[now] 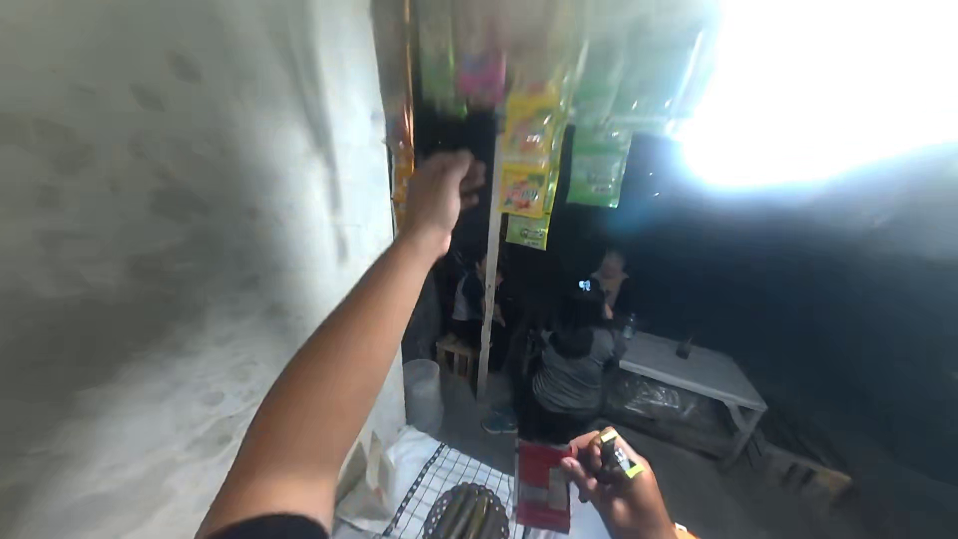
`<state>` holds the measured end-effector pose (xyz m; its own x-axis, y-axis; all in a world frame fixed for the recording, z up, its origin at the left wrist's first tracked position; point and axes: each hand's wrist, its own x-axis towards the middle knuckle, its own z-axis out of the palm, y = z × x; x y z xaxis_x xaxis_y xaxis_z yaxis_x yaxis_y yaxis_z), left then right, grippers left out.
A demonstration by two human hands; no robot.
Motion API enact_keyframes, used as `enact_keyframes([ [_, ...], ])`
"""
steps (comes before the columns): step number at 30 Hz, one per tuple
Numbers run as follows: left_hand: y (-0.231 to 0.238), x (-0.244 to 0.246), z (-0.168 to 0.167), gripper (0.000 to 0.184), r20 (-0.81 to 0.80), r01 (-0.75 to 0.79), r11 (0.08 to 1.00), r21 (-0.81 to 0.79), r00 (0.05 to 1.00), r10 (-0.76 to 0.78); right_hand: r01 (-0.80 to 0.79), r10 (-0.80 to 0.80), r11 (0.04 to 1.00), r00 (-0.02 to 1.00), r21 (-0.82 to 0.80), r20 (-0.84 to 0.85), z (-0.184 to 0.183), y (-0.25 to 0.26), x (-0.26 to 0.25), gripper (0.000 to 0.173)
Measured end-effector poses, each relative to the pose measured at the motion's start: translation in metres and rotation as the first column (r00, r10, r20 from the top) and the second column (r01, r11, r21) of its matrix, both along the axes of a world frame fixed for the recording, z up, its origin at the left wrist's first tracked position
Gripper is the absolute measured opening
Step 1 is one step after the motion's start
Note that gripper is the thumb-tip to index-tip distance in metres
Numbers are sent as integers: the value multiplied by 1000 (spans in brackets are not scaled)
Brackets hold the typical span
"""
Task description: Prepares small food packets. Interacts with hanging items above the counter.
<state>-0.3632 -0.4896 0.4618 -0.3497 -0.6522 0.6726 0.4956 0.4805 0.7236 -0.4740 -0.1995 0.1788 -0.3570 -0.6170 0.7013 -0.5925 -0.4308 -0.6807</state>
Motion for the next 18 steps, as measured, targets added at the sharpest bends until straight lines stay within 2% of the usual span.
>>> enact_keyframes([
  [3,-28,-30,56,34,-66,-10,993,120,998,18,142,-162,986,944,-90,-289,90,-19,-3,16],
  [6,-37,-50,81,47,-91,79,951,299,994,-54,363,-396,918,800,-160,-450,206,-65,-2,24],
  [8,-45,-60,88,47,-87,153,944,294,987,-133,456,-494,866,721,-204,-486,279,-110,-1,32],
  [10,-55,-64,87,40,-60,161,974,160,986,-154,501,-544,832,647,-239,-535,337,-154,3,41],
  [12,-71,-65,83,37,4,139,990,10,990,-139,583,-608,764,503,-278,-614,375,-190,2,40],
  [14,-80,-67,89,35,-59,172,980,99,984,-167,650,-591,714,358,-261,-723,397,-212,-2,39],
  [16,-89,-65,93,36,-90,260,949,180,965,-247,664,-545,706,288,-246,-788,405,-226,-16,39],
  [18,-99,-61,95,34,-59,299,944,137,954,-294,673,-553,693,268,-258,-789,415,-236,-30,41],
])
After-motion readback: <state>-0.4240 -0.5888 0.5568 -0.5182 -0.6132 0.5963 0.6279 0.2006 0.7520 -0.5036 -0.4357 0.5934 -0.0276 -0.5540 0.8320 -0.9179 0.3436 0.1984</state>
